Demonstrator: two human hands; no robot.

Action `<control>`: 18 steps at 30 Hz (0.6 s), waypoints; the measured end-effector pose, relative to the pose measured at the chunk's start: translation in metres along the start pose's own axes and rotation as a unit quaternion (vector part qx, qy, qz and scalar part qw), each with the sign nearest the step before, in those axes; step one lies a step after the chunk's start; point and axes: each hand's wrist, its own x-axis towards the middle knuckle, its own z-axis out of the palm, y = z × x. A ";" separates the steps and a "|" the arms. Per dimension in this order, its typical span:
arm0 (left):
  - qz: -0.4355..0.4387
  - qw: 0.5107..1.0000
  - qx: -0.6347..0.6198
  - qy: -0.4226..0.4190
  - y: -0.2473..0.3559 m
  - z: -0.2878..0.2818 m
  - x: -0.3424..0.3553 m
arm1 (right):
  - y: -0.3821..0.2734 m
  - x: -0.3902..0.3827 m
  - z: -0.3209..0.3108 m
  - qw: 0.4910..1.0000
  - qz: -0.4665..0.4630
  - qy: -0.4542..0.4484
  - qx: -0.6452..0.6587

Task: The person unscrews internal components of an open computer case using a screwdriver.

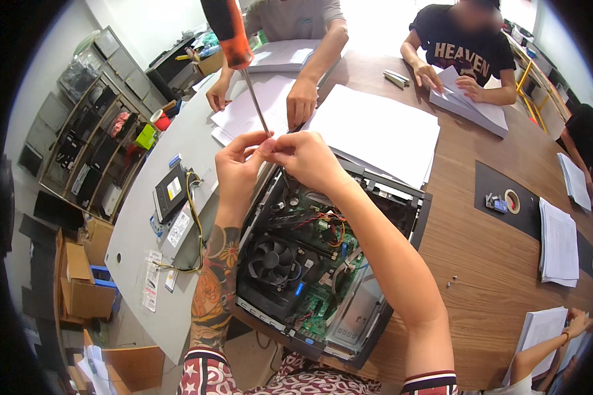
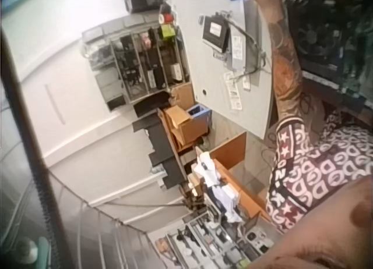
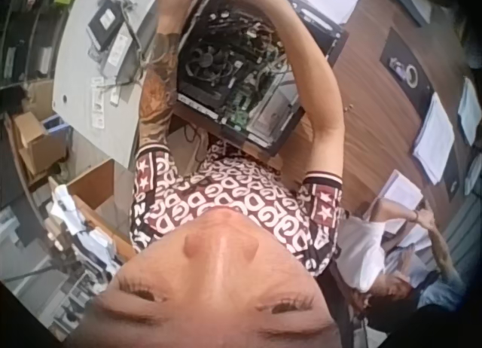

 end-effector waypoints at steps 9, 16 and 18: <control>0.008 0.996 0.085 0.022 -0.007 0.003 0.002 | 0.003 -0.001 0.011 0.998 -0.060 0.034 0.000; 0.038 0.998 0.052 -0.010 -0.002 0.000 0.002 | 0.003 0.000 0.008 0.997 -0.060 -0.003 0.041; 0.046 0.998 0.044 -0.011 0.000 0.000 0.001 | 0.000 0.000 0.009 0.998 -0.049 -0.007 0.037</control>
